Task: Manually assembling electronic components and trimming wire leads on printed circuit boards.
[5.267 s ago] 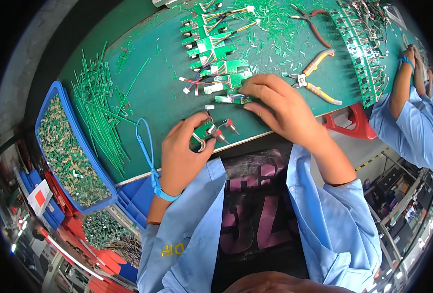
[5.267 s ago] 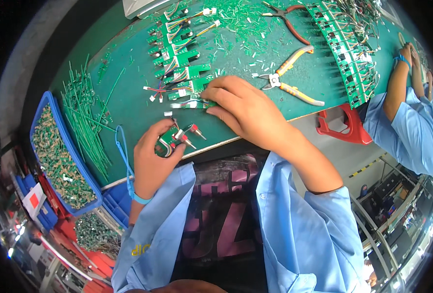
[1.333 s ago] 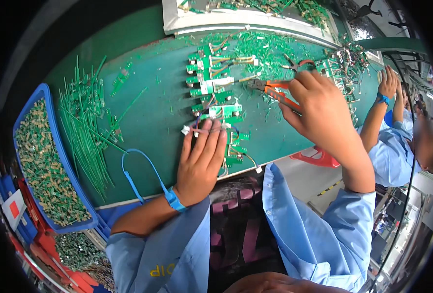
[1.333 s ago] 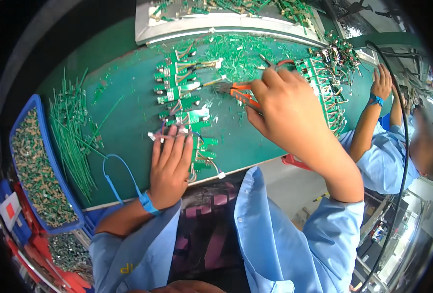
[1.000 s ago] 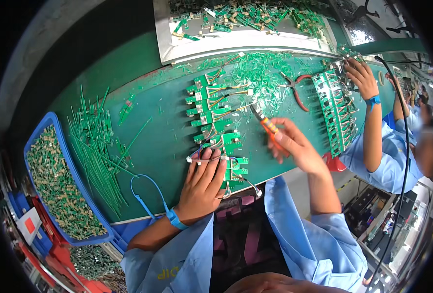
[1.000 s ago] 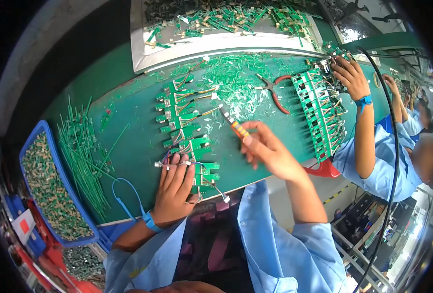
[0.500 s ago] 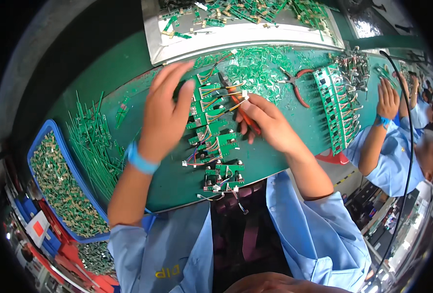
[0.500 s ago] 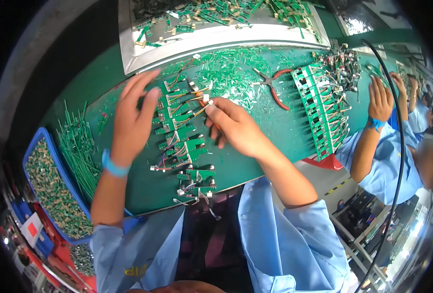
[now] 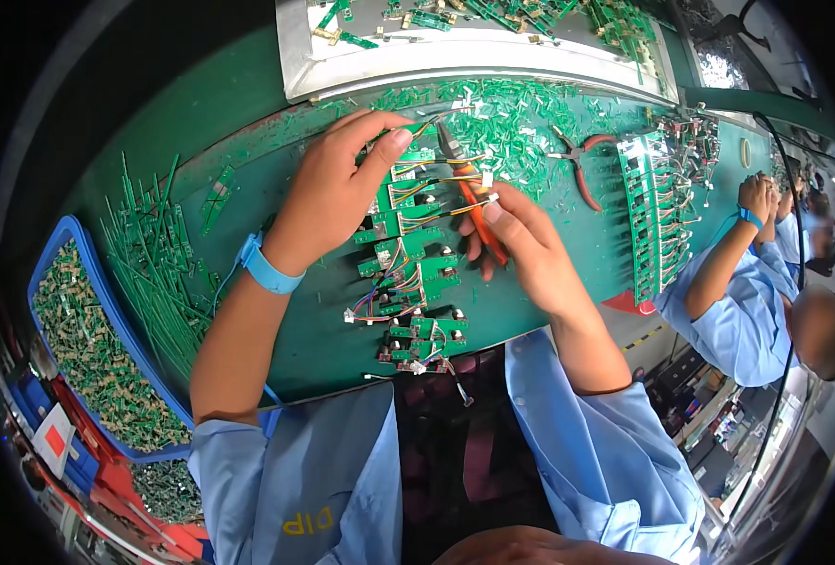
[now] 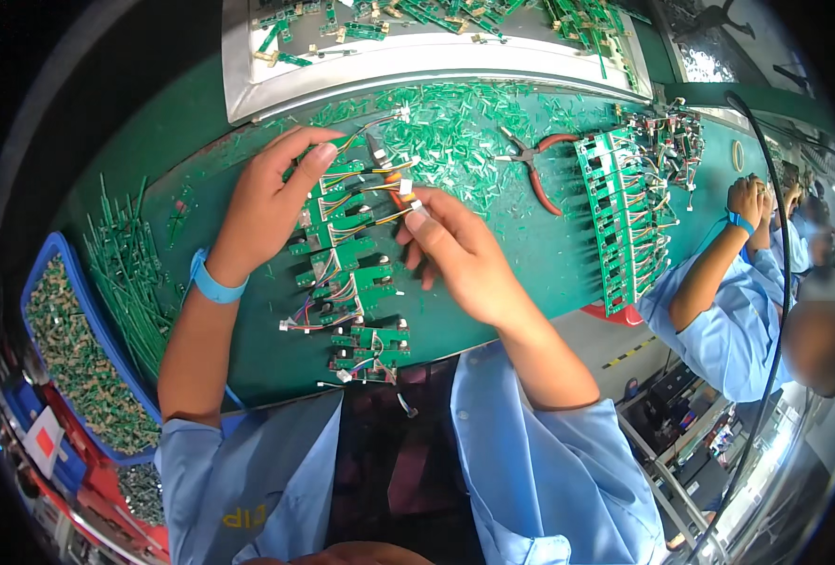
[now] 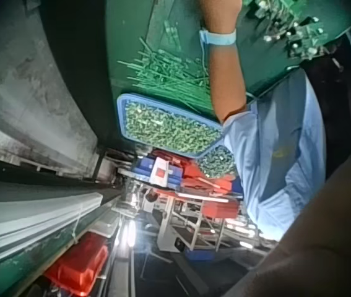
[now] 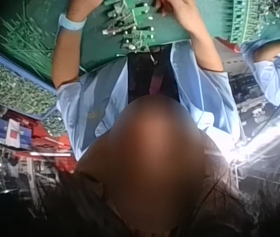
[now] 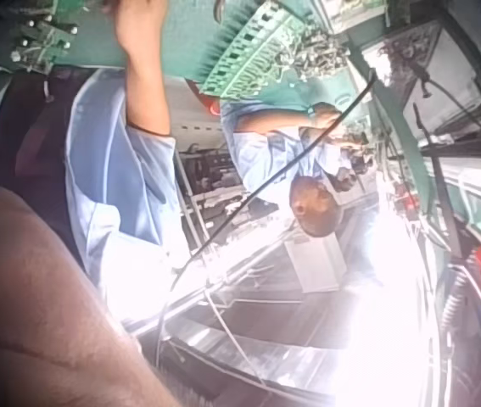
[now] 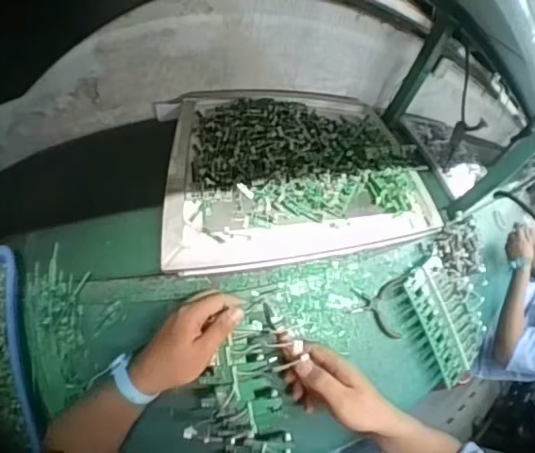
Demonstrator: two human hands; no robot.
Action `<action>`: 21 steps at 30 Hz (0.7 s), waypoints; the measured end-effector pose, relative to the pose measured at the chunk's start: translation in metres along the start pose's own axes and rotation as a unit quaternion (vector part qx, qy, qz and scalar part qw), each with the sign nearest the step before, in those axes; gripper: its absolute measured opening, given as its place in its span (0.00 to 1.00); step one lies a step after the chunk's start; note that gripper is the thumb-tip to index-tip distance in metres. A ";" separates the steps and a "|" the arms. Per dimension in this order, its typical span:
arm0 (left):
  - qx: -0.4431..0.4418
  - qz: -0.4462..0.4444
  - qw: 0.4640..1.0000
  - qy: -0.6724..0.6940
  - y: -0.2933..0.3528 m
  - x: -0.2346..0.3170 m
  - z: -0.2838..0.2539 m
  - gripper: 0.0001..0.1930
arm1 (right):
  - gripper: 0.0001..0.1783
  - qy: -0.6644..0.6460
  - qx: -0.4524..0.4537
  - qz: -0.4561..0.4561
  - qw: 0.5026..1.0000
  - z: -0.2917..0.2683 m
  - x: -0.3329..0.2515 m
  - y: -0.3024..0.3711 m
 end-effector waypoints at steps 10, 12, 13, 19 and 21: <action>0.005 0.006 1.000 0.023 0.000 -0.001 0.001 0.14 | 0.22 0.046 0.027 -0.008 0.999 0.010 -0.003 0.002; 0.012 0.010 1.000 0.027 0.000 -0.002 0.002 0.14 | 0.22 0.046 0.024 -0.009 0.999 0.011 -0.003 0.002; 0.016 0.015 0.999 0.029 0.000 -0.003 0.002 0.14 | 0.22 0.044 0.021 -0.010 0.999 0.012 -0.004 0.003; 0.023 0.033 0.999 0.033 -0.001 -0.006 0.002 0.14 | 0.20 0.050 0.021 0.000 0.999 0.012 -0.004 0.003; 0.023 0.035 0.999 0.033 -0.001 -0.007 0.001 0.14 | 0.20 0.053 0.022 0.004 0.998 0.013 -0.004 0.003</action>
Point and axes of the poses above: each hand's wrist, its own y-axis away from the middle knuckle, its own z-axis out of the palm, x = y × z, the point moved 3 cm from there along -y, towards the middle knuckle, and after that the axes turned 2 degrees about y, right-handed, at the moved point
